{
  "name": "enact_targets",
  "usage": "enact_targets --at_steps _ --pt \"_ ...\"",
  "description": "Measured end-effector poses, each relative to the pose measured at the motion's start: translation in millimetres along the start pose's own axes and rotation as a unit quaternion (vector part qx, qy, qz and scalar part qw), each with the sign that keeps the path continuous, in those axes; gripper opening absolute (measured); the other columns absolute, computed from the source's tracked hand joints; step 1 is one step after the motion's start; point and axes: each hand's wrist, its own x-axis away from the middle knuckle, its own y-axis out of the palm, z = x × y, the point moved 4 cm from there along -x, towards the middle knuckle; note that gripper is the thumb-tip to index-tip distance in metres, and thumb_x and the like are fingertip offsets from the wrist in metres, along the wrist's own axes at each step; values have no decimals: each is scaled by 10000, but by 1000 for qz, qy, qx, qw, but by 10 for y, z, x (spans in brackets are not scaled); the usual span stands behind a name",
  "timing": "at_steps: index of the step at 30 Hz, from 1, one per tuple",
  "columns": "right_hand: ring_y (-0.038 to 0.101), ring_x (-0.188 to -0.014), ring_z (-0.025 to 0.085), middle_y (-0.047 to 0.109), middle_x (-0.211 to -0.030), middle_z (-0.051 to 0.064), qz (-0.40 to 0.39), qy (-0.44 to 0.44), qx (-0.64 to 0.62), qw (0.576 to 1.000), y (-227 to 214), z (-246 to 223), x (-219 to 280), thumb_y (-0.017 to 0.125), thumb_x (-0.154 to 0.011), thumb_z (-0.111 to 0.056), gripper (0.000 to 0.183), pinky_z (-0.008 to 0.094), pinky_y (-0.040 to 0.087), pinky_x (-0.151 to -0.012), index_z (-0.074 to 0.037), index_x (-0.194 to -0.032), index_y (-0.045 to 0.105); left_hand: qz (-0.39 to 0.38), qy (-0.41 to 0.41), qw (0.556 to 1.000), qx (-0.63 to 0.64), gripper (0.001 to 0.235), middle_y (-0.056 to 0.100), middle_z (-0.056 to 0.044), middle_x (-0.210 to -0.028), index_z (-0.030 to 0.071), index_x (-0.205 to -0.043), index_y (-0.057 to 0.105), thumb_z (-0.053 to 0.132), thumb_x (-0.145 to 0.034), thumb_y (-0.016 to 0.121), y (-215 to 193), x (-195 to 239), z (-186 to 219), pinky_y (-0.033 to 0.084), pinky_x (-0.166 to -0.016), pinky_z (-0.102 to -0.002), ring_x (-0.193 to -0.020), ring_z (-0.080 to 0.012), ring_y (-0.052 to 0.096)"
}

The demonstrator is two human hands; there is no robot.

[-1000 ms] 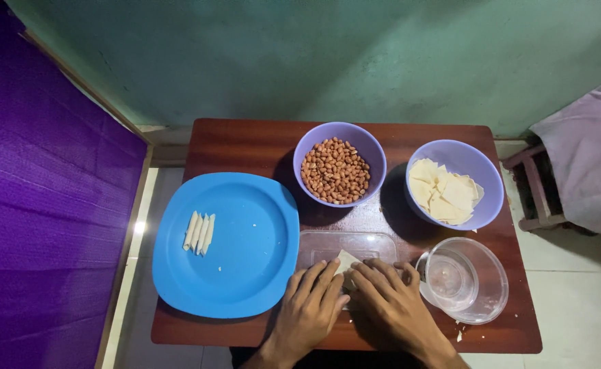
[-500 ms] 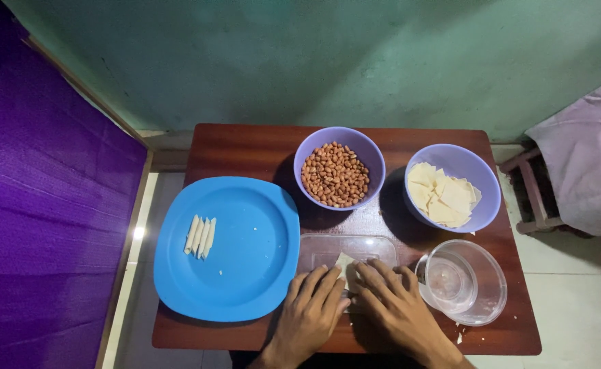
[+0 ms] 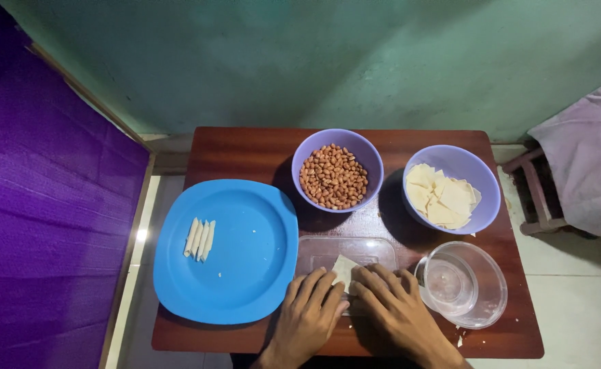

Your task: The person rolls a thin sheet of dough into a cylindrical shape by hand and places it on a blue plate. They then take another sheet of dough, place it on a clear plastic container, and begin to fold it.

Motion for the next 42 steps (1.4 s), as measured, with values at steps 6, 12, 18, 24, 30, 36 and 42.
enact_targets --at_steps 6,12,18,24,30,36,42 --pt "563 -1253 269 588 -1418 63 -3 14 -29 999 -18 0 -13 653 -939 -452 580 477 421 -908 -116 -1396 535 -9 -4 1000 9 245 672 -114 -1176 78 -1167 685 229 -975 703 16 12 5 487 -903 -436 -1134 -306 626" --pt "578 -1234 292 628 -1363 73 23 57 -79 995 -76 -38 -68 593 -953 -269 287 493 399 -961 -138 -1207 612 -3 -4 1000 7 213 651 -132 -1137 70 -1087 678 274 -1040 635 8 7 -2 490 -897 -440 -1123 -325 626" --pt "583 -1247 289 650 -1346 61 50 86 -113 989 -98 -65 -74 597 -958 -246 256 496 376 -1001 -144 -1189 634 -32 23 999 -7 148 673 -140 -1292 54 -1032 657 165 -1036 560 23 -72 -5 475 -899 -468 -1153 -343 605" --pt "603 -1200 334 649 -1303 108 84 71 -141 984 -145 -53 -60 658 -920 -181 246 500 394 -996 -113 -1155 643 -86 35 996 11 350 665 -138 -1197 36 -1236 655 222 -946 718 -16 -191 -22 462 -893 -442 -1094 -320 588" --pt "602 -1195 357 647 -1320 147 128 69 -211 967 -132 -1 41 718 -895 -155 292 516 441 -998 -56 -1151 619 -72 15 996 43 481 677 -112 -1157 56 -1132 691 380 -827 874 -2 -195 -62 468 -908 -455 -1125 -321 593" --pt "721 -918 250 735 -996 122 239 71 -304 920 -554 -120 -245 500 -1020 -155 217 343 544 -843 -6 -969 649 43 8 989 140 204 750 -38 -1032 91 -956 756 -21 -794 703 -207 -312 -29 490 -807 -391 -994 -277 665" --pt "750 -1000 286 767 -1062 160 224 166 -451 848 -8 -47 187 718 -918 -309 411 365 598 -934 21 -1155 659 34 -99 947 305 115 799 11 -836 101 -862 794 106 -787 880 -208 -276 -53 530 -743 -299 -776 -173 690"
